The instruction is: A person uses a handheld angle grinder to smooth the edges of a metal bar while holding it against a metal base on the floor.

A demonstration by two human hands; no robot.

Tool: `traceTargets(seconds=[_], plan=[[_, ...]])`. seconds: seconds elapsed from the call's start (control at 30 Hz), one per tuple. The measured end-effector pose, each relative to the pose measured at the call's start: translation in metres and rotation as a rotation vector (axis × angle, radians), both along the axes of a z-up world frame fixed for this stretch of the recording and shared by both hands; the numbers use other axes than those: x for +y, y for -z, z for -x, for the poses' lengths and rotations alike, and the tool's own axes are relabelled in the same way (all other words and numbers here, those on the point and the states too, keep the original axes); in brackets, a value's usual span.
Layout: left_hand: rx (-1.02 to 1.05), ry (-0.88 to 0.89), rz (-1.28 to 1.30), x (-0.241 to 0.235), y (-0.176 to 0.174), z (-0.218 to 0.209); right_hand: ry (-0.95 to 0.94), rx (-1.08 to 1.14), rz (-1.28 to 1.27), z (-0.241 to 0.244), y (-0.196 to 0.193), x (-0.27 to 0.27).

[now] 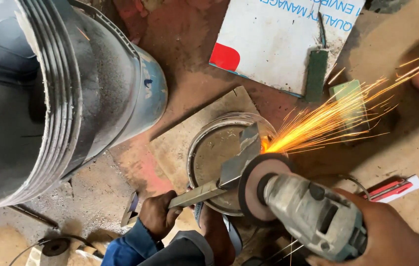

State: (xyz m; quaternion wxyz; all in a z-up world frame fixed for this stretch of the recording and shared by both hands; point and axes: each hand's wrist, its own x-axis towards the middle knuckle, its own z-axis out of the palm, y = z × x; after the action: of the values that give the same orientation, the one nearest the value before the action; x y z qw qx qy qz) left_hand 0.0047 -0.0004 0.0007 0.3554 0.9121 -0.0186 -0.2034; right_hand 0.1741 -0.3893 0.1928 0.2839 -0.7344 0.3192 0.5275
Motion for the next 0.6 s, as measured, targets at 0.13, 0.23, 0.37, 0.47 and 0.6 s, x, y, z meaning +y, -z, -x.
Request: traceTargets(seconds=[0.13, 0.23, 0.37, 0.47, 0.6], plan=[[0.032, -0.007, -0.002, 0.002, 0.004, 0.002, -0.184, 0.101, 0.132, -0.011, -0.009, 0.004], [-0.007, 0.0, 0.003, -0.002, -0.001, -0.002, -0.133, 0.005, 0.054, -0.003, 0.001, -0.006], [-0.02, -0.002, 0.012, -0.001, 0.002, -0.001, -0.216, 0.022, 0.077, 0.005, 0.009, -0.014], [-0.016, -0.001, 0.008, 0.0, 0.004, 0.002, -0.197, 0.026, 0.11, 0.003, 0.004, -0.006], [0.01, -0.002, 0.002, 0.002, 0.005, 0.003, -0.537, 0.103, 0.22, 0.007, -0.018, 0.022]])
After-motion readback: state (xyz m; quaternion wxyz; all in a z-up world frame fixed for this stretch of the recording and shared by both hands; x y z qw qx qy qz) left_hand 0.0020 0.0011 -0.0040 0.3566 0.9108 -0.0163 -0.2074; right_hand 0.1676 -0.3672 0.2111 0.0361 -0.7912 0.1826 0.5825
